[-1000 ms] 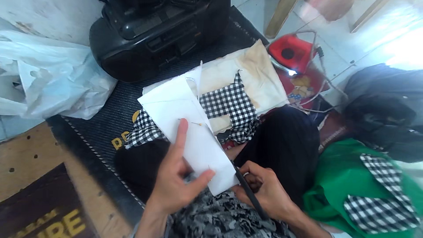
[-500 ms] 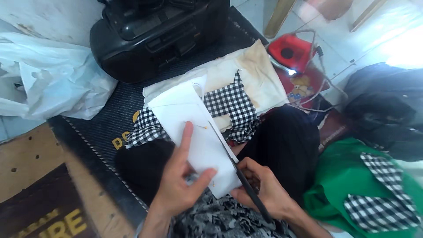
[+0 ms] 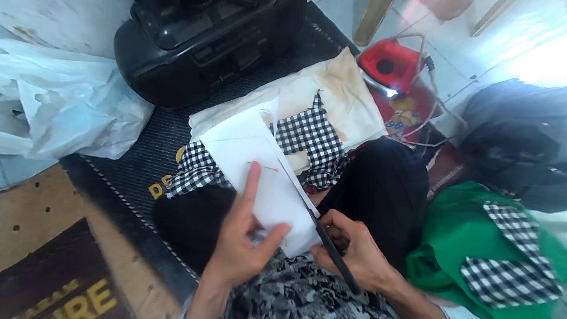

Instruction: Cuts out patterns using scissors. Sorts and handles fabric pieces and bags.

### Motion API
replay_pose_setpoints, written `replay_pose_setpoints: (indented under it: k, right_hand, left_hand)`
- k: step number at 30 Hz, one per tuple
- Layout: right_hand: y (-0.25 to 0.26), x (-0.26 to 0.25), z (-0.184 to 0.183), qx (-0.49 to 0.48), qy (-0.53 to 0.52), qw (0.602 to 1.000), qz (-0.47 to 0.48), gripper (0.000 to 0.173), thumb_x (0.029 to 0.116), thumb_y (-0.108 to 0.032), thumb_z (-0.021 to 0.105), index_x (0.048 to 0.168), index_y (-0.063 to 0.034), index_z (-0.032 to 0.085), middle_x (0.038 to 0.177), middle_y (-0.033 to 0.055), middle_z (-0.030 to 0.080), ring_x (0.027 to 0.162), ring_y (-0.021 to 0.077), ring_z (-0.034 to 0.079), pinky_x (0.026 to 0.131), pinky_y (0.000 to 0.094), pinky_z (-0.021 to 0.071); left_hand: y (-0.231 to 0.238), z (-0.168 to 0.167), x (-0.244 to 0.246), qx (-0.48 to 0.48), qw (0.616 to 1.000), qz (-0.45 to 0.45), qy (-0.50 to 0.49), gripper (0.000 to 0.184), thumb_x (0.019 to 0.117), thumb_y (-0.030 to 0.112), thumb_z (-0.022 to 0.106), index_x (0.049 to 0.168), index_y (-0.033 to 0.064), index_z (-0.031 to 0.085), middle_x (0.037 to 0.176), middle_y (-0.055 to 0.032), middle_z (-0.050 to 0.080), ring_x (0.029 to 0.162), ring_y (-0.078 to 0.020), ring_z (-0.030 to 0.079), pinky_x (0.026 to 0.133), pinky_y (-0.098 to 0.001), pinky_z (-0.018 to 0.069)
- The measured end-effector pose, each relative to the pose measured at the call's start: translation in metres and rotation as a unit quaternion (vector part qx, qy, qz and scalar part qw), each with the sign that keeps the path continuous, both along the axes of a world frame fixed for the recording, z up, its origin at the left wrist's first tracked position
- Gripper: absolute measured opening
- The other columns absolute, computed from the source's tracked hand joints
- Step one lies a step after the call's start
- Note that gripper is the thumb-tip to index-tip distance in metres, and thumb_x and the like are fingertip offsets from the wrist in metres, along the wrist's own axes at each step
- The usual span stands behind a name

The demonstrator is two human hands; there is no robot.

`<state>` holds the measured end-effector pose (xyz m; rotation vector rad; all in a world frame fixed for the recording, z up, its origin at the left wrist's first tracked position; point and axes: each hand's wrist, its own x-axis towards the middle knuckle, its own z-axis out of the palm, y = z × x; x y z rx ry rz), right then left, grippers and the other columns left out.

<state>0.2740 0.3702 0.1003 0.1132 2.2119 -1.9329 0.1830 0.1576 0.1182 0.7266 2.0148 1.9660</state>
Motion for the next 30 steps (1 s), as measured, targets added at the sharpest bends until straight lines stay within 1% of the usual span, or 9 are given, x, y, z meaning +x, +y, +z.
replay_pose_setpoints:
  k: [7, 9, 11, 13, 15, 17, 19, 26, 30]
  right_hand:
    - [0.000, 0.002, -0.001, -0.010, -0.006, 1.000, -0.011, 0.026, 0.0837, -0.019, 0.075, 0.104, -0.0071, 0.062, 0.068, -0.0098, 0.065, 0.057, -0.0073, 0.059, 0.052, 0.0110, 0.0488]
    - [-0.002, 0.003, -0.002, -0.015, -0.014, 1.000, -0.015, 0.028, 0.0849, -0.023, 0.076, 0.104, -0.0078, 0.062, 0.069, -0.0105, 0.065, 0.057, -0.0075, 0.059, 0.052, 0.0110, 0.0491]
    - [-0.004, 0.005, -0.004, -0.029, -0.016, 0.999, -0.016, 0.034, 0.0869, -0.032, 0.079, 0.104, -0.0087, 0.062, 0.070, -0.0106, 0.066, 0.058, -0.0066, 0.060, 0.052, 0.0121, 0.0506]
    - [-0.005, 0.006, -0.007, -0.044, -0.006, 0.999, -0.016, 0.041, 0.0862, -0.041, 0.081, 0.104, -0.0095, 0.062, 0.070, -0.0108, 0.067, 0.057, -0.0057, 0.061, 0.051, 0.0132, 0.0511]
    - [-0.005, 0.006, -0.008, -0.056, -0.001, 0.998, -0.011, 0.045, 0.0853, -0.045, 0.081, 0.104, -0.0095, 0.061, 0.070, -0.0107, 0.066, 0.056, -0.0051, 0.060, 0.050, 0.0139, 0.0504]
    - [-0.006, 0.006, -0.008, -0.064, -0.004, 0.998, -0.009, 0.047, 0.0841, -0.047, 0.082, 0.104, -0.0099, 0.061, 0.069, -0.0109, 0.066, 0.055, -0.0047, 0.060, 0.049, 0.0143, 0.0503]
    - [-0.006, 0.005, -0.008, -0.071, -0.003, 0.997, -0.008, 0.048, 0.0836, -0.048, 0.082, 0.104, -0.0104, 0.061, 0.068, -0.0111, 0.065, 0.055, -0.0047, 0.060, 0.048, 0.0147, 0.0505]
    - [-0.006, -0.004, -0.005, -0.058, 0.025, 0.998, -0.011, 0.054, 0.0826, -0.053, 0.081, 0.107, -0.0096, 0.061, 0.072, -0.0110, 0.066, 0.059, -0.0054, 0.060, 0.052, 0.0139, 0.0508]
    - [-0.008, -0.005, -0.007, -0.066, 0.036, 0.997, -0.015, 0.052, 0.0834, -0.051, 0.081, 0.106, -0.0087, 0.061, 0.072, -0.0103, 0.066, 0.059, -0.0053, 0.060, 0.051, 0.0141, 0.0505]
  left_hand:
    - [0.001, -0.004, 0.001, 0.002, 1.000, 0.002, -0.007, 0.096, 0.0911, 0.004, 0.072, 0.165, 0.0119, 0.011, 0.147, -0.0033, 0.053, 0.107, -0.0073, 0.070, 0.089, -0.0254, 0.0622]
    - [0.002, -0.005, 0.001, 0.001, 1.000, 0.013, 0.001, 0.094, 0.0915, 0.008, 0.072, 0.164, 0.0093, 0.013, 0.146, -0.0039, 0.054, 0.107, -0.0065, 0.069, 0.089, -0.0249, 0.0619]
    - [0.002, -0.006, 0.001, -0.010, 0.999, 0.034, 0.016, 0.086, 0.0953, 0.020, 0.072, 0.163, 0.0087, 0.020, 0.146, -0.0036, 0.055, 0.114, -0.0062, 0.066, 0.095, -0.0254, 0.0591]
    - [0.003, -0.006, 0.001, -0.026, 0.997, 0.062, 0.044, 0.070, 0.1025, 0.027, 0.062, 0.161, 0.0055, 0.029, 0.145, -0.0023, 0.057, 0.121, -0.0042, 0.061, 0.102, -0.0239, 0.0543]
    - [0.006, -0.005, 0.000, -0.035, 0.990, 0.115, 0.072, 0.049, 0.1071, 0.016, 0.051, 0.154, 0.0024, 0.043, 0.136, -0.0009, 0.063, 0.118, -0.0014, 0.062, 0.100, -0.0204, 0.0528]
    - [0.009, -0.005, 0.000, -0.034, 0.985, 0.148, 0.082, 0.043, 0.1058, 0.007, 0.049, 0.149, 0.0018, 0.050, 0.130, 0.0007, 0.067, 0.113, -0.0002, 0.064, 0.097, -0.0189, 0.0538]
    - [0.012, -0.006, -0.001, -0.026, 0.983, 0.160, 0.084, 0.043, 0.1034, 0.003, 0.052, 0.146, 0.0018, 0.053, 0.125, 0.0014, 0.069, 0.108, -0.0005, 0.066, 0.094, -0.0187, 0.0554]
    - [0.018, -0.005, 0.001, -0.006, 0.984, 0.160, 0.082, 0.043, 0.1019, 0.001, 0.054, 0.145, -0.0004, 0.054, 0.121, 0.0015, 0.070, 0.101, 0.0007, 0.068, 0.089, -0.0174, 0.0574]
    - [0.018, -0.004, -0.001, 0.014, 0.986, 0.152, 0.069, 0.053, 0.1009, -0.001, 0.055, 0.152, 0.0006, 0.043, 0.123, 0.0037, 0.070, 0.100, -0.0018, 0.070, 0.087, -0.0201, 0.0597]
